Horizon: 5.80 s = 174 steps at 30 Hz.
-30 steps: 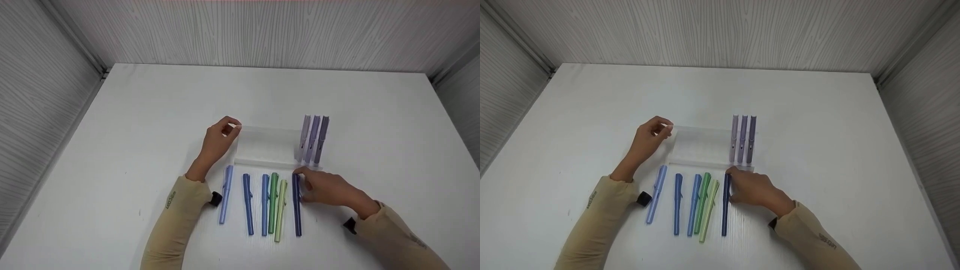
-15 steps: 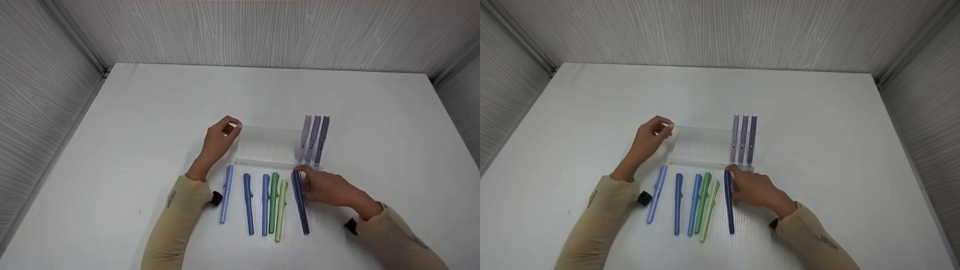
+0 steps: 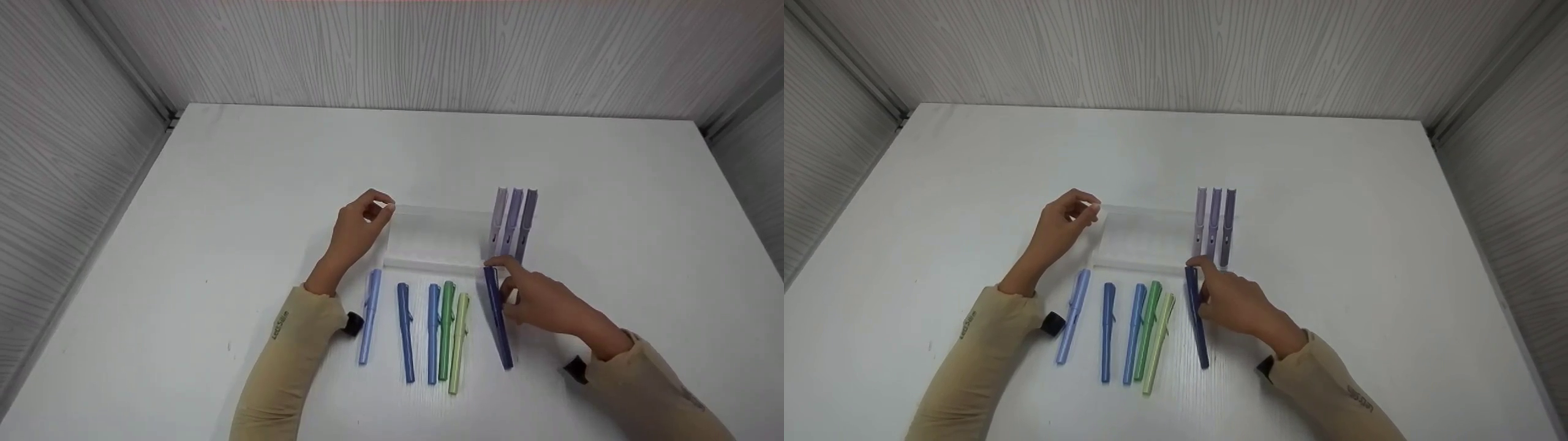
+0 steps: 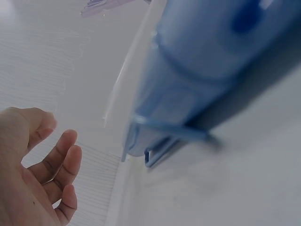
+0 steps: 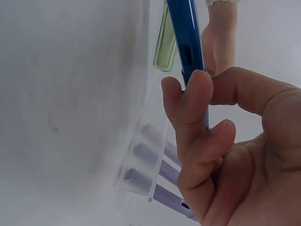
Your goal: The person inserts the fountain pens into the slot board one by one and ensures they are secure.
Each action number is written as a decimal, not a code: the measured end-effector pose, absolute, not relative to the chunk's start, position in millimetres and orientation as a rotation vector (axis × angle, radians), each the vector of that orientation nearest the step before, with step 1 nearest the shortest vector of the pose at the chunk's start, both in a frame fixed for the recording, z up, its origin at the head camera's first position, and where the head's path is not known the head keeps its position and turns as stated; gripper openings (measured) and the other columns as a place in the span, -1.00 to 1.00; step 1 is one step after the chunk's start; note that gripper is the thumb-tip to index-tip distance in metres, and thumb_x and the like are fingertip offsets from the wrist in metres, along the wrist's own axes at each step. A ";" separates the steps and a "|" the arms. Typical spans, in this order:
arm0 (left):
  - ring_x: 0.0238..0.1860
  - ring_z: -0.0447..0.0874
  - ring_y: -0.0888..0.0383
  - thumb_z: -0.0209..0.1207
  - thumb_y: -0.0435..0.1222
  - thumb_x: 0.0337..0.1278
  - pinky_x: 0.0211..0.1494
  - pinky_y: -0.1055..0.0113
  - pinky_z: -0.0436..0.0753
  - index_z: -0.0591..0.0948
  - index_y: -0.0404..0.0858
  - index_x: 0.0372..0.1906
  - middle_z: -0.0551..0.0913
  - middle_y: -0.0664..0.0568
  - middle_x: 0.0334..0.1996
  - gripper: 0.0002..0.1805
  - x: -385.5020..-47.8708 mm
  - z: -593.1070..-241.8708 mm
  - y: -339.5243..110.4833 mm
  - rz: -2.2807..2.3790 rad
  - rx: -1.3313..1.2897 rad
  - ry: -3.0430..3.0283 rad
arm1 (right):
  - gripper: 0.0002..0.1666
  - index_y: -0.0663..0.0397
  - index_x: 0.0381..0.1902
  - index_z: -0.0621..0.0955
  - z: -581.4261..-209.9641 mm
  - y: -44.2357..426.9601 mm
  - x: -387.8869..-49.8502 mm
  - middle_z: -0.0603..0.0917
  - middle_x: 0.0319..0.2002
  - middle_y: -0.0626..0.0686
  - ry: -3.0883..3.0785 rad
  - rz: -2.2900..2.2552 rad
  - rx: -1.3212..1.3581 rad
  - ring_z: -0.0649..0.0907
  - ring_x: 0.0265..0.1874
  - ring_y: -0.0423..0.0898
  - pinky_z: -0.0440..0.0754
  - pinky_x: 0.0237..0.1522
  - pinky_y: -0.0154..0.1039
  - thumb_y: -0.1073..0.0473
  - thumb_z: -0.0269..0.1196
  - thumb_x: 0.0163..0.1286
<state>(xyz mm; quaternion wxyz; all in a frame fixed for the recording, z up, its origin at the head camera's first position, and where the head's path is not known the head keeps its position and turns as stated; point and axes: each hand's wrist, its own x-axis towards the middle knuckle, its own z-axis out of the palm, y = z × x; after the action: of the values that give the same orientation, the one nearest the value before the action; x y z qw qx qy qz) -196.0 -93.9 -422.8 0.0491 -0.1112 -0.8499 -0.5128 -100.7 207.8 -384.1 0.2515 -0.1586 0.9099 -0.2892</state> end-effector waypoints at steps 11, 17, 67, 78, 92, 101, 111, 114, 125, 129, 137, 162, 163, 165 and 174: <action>-0.36 0.56 0.12 0.13 -0.18 0.32 -0.24 0.32 0.45 0.63 -0.15 -0.11 0.70 -0.11 -0.38 -0.83 -195.9 -422.3 -94.6 -1.560 -0.345 -2.600 | -0.22 -0.05 0.37 0.12 -374.3 214.0 -104.1 0.66 -0.20 0.12 2.552 -1.019 -0.456 0.62 -0.47 -0.12 0.59 -0.43 -0.27 0.36 0.17 0.27; -0.36 0.57 0.10 0.13 -0.19 0.33 -0.23 0.31 0.45 0.63 -0.15 -0.12 0.70 -0.15 -0.38 -0.83 -196.1 -421.8 -93.9 -1.569 -0.346 -2.598 | -0.22 -0.09 0.38 0.10 -368.1 214.4 -105.8 0.62 -0.24 0.11 2.558 -1.100 -0.402 0.58 -0.51 -0.08 0.56 -0.45 -0.28 0.32 0.18 0.29; -0.37 0.54 0.13 0.13 -0.18 0.32 -0.21 0.32 0.45 0.63 -0.15 -0.12 0.69 -0.07 -0.40 -0.83 -196.0 -422.7 -93.5 -1.559 -0.329 -2.595 | -0.21 0.01 0.34 0.14 -342.6 193.7 -112.7 0.62 -0.34 0.06 2.956 -1.334 -0.532 0.47 -0.58 -0.21 0.43 -0.44 -0.42 0.35 0.28 0.28; -0.34 0.54 0.12 0.14 -0.17 0.32 -0.20 0.31 0.47 0.63 -0.15 -0.09 0.66 -0.03 -0.40 -0.81 -195.4 -422.9 -94.2 -1.550 -0.322 -2.614 | -0.22 0.00 0.34 0.13 -348.6 185.4 -120.5 0.63 -0.34 0.06 3.013 -1.307 -0.489 0.45 -0.58 -0.18 0.43 -0.50 -0.42 0.33 0.27 0.29; -0.35 0.54 0.13 0.14 -0.17 0.31 -0.22 0.32 0.45 0.64 -0.12 -0.10 0.68 -0.02 -0.41 -0.82 -195.2 -422.0 -93.3 -1.536 -0.303 -2.631 | -0.23 -0.01 0.32 0.14 -358.6 185.1 -123.9 0.65 -0.33 0.07 3.161 -1.156 -0.497 0.48 -0.59 -0.16 0.38 -0.60 -0.37 0.30 0.28 0.29; -0.36 0.55 0.13 0.14 -0.17 0.32 -0.22 0.31 0.45 0.63 -0.15 -0.10 0.68 -0.06 -0.40 -0.81 -195.8 -422.1 -94.0 -1.541 -0.328 -2.614 | -0.25 -0.05 0.30 0.15 -367.0 184.6 -128.0 0.65 -0.33 0.08 3.218 -1.113 -0.536 0.45 -0.64 -0.18 0.34 -0.61 -0.36 0.29 0.29 0.29; -0.38 0.54 0.12 0.15 -0.19 0.32 -0.25 0.32 0.44 0.64 -0.19 -0.11 0.68 -0.07 -0.41 -0.81 -196.1 -421.9 -93.6 -1.549 -0.336 -2.591 | -0.27 -0.07 0.30 0.17 -372.1 180.5 -131.2 0.66 -0.33 0.05 3.228 -1.079 -0.546 0.42 -0.66 -0.20 0.32 -0.61 -0.34 0.25 0.28 0.30; -0.38 0.53 0.13 0.15 -0.20 0.32 -0.25 0.33 0.44 0.64 -0.18 -0.12 0.67 -0.07 -0.42 -0.82 -195.7 -421.9 -93.6 -1.551 -0.333 -2.589 | -0.27 -0.08 0.30 0.17 -372.8 179.9 -131.8 0.66 -0.33 0.05 3.228 -1.068 -0.530 0.42 -0.65 -0.19 0.33 -0.60 -0.33 0.25 0.29 0.30; -0.39 0.51 0.15 0.15 -0.19 0.31 -0.25 0.33 0.43 0.64 -0.13 -0.13 0.66 -0.02 -0.44 -0.85 -195.6 -423.3 -93.9 -1.539 -0.314 -2.599 | -0.27 -0.09 0.32 0.17 -375.6 179.6 -136.3 0.66 -0.31 0.07 3.204 -1.055 -0.476 0.44 -0.62 -0.15 0.35 -0.58 -0.31 0.23 0.27 0.32; -0.39 0.51 0.14 0.15 -0.18 0.31 -0.25 0.33 0.43 0.63 -0.14 -0.13 0.67 -0.06 -0.43 -0.84 -196.0 -423.1 -93.6 -1.536 -0.329 -2.595 | -0.26 -0.07 0.33 0.17 -380.0 180.1 -137.6 0.65 -0.33 0.05 3.229 -1.015 -0.500 0.40 -0.65 -0.18 0.32 -0.60 -0.31 0.22 0.28 0.31; -0.39 0.52 0.14 0.15 -0.17 0.31 -0.26 0.32 0.43 0.64 -0.14 -0.13 0.68 -0.04 -0.43 -0.83 -196.4 -424.1 -93.7 -1.541 -0.343 -2.585 | -0.26 -0.02 0.34 0.19 -385.0 180.5 -140.0 0.62 -0.39 0.02 3.255 -0.989 -0.531 0.32 -0.69 -0.24 0.23 -0.64 -0.32 0.23 0.28 0.31; -0.36 0.57 0.10 0.13 -0.18 0.33 -0.25 0.33 0.46 0.63 -0.19 -0.10 0.68 -0.08 -0.40 -0.81 -196.0 -422.6 -93.8 -1.554 -0.344 -2.586 | -0.23 0.01 0.40 0.18 -384.7 178.6 -145.3 0.65 -0.36 0.02 3.195 -0.902 -0.442 0.40 -0.66 -0.15 0.30 -0.62 -0.28 0.18 0.27 0.32; -0.35 0.57 0.10 0.13 -0.18 0.33 -0.25 0.33 0.46 0.63 -0.18 -0.11 0.68 -0.08 -0.39 -0.81 -196.0 -422.6 -93.8 -1.552 -0.343 -2.587 | -0.22 0.01 0.40 0.18 -384.3 178.5 -145.4 0.65 -0.36 0.02 3.191 -0.901 -0.437 0.41 -0.66 -0.15 0.31 -0.63 -0.28 0.18 0.27 0.33; -0.35 0.58 0.11 0.14 -0.18 0.33 -0.24 0.33 0.47 0.63 -0.16 -0.12 0.68 -0.06 -0.39 -0.83 -196.1 -422.7 -93.7 -1.545 -0.338 -2.590 | -0.22 0.01 0.41 0.18 -383.8 177.9 -145.5 0.65 -0.36 0.03 3.188 -0.894 -0.433 0.42 -0.64 -0.14 0.31 -0.62 -0.27 0.18 0.27 0.33; -0.39 0.56 0.12 0.14 -0.21 0.32 -0.23 0.32 0.47 0.63 -0.19 -0.12 0.68 -0.07 -0.42 -0.83 -196.3 -421.9 -93.9 -1.548 -0.368 -2.561 | -0.21 0.06 0.43 0.19 -382.6 176.5 -146.7 0.65 -0.35 0.05 3.206 -0.887 -0.402 0.42 -0.64 -0.12 0.32 -0.59 -0.26 0.20 0.26 0.33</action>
<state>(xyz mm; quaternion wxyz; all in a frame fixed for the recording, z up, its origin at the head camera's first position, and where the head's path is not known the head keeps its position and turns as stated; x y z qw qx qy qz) -196.3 -93.9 -421.9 0.0634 -0.1218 -0.8476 -0.5125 -146.7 176.5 -382.6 -0.1043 -0.1194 0.9516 -0.2632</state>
